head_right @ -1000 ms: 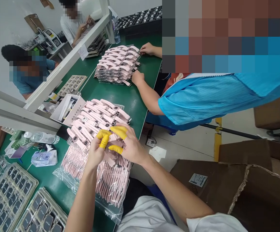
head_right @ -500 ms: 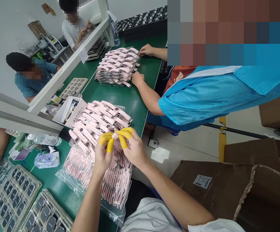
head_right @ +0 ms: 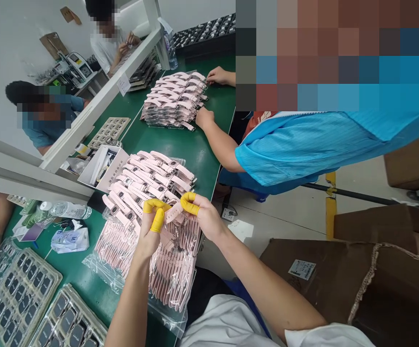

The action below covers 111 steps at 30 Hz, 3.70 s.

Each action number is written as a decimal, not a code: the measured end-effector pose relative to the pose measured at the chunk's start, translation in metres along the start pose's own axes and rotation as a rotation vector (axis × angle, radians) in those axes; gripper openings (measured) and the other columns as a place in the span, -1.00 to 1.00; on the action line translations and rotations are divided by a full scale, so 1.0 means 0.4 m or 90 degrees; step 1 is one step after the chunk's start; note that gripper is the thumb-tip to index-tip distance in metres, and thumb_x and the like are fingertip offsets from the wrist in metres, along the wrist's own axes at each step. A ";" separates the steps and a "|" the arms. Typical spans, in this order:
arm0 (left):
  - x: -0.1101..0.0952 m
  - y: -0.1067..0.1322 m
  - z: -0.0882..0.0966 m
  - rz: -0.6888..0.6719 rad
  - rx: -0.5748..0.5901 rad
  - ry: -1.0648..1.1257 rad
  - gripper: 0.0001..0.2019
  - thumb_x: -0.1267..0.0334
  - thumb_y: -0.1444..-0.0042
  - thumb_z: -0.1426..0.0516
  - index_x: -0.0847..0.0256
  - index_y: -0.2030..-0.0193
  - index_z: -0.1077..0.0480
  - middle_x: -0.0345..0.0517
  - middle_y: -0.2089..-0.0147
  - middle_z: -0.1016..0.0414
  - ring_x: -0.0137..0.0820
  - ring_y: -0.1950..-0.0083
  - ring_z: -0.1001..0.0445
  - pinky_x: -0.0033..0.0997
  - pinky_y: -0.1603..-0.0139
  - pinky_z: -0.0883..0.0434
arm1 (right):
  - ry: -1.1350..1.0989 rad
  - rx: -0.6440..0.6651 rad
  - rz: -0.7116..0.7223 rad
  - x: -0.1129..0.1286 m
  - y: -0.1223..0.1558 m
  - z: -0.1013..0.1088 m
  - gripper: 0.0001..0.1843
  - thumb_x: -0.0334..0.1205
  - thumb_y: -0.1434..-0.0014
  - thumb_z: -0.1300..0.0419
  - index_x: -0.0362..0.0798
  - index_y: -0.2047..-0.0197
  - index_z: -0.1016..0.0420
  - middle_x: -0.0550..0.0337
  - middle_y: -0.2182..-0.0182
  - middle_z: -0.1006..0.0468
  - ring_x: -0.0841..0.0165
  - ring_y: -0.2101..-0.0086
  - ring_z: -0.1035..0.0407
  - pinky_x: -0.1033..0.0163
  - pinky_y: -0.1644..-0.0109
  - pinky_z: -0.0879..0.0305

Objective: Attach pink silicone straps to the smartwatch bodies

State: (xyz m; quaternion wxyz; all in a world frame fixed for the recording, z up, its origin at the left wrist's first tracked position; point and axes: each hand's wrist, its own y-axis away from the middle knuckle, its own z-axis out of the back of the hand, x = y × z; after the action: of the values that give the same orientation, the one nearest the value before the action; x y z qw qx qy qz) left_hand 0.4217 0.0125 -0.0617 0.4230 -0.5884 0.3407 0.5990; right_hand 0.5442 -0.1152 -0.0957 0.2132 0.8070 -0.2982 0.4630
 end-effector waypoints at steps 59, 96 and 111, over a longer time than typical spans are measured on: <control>-0.083 0.009 -0.030 -0.221 0.123 -0.651 -0.64 0.24 -0.35 -0.13 0.24 -0.23 -0.31 0.13 -0.04 -0.58 -0.06 -0.02 -0.55 0.09 -0.12 -0.47 | 0.121 -0.138 -0.023 0.029 0.055 -0.022 -0.54 0.16 0.01 -0.52 -0.05 0.42 -0.54 0.23 0.47 -0.46 0.37 0.43 -0.28 0.23 0.32 -0.25; 0.012 0.057 -0.010 -0.003 0.015 -0.016 -0.58 0.09 -0.29 -0.29 0.17 -0.21 -0.44 0.06 -0.04 -0.58 -0.23 -0.03 -0.56 -0.27 -0.03 -0.51 | 0.167 -0.075 0.007 -0.006 0.055 -0.011 -0.54 0.22 -0.17 -0.38 0.00 0.39 -0.43 0.28 0.51 -0.34 0.38 0.49 -0.21 0.24 0.40 -0.19; -0.038 0.018 -0.020 0.202 -0.053 0.219 -0.34 -0.07 -0.06 -0.45 0.17 -0.09 -0.21 -0.32 0.40 -0.53 -0.45 0.51 -0.52 -0.42 0.38 -0.50 | 0.479 0.242 0.263 0.057 0.038 0.023 -0.59 0.12 -0.39 -0.23 0.03 -0.11 -0.60 -0.01 0.16 -0.61 0.16 0.13 -0.47 0.04 -0.04 -0.42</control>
State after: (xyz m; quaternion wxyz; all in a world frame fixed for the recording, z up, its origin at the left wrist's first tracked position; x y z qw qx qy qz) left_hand 0.4178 0.0008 -0.0478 0.2344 -0.6381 0.4708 0.5624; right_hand 0.5487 -0.1384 -0.0790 0.0581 0.5314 -0.2647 0.8026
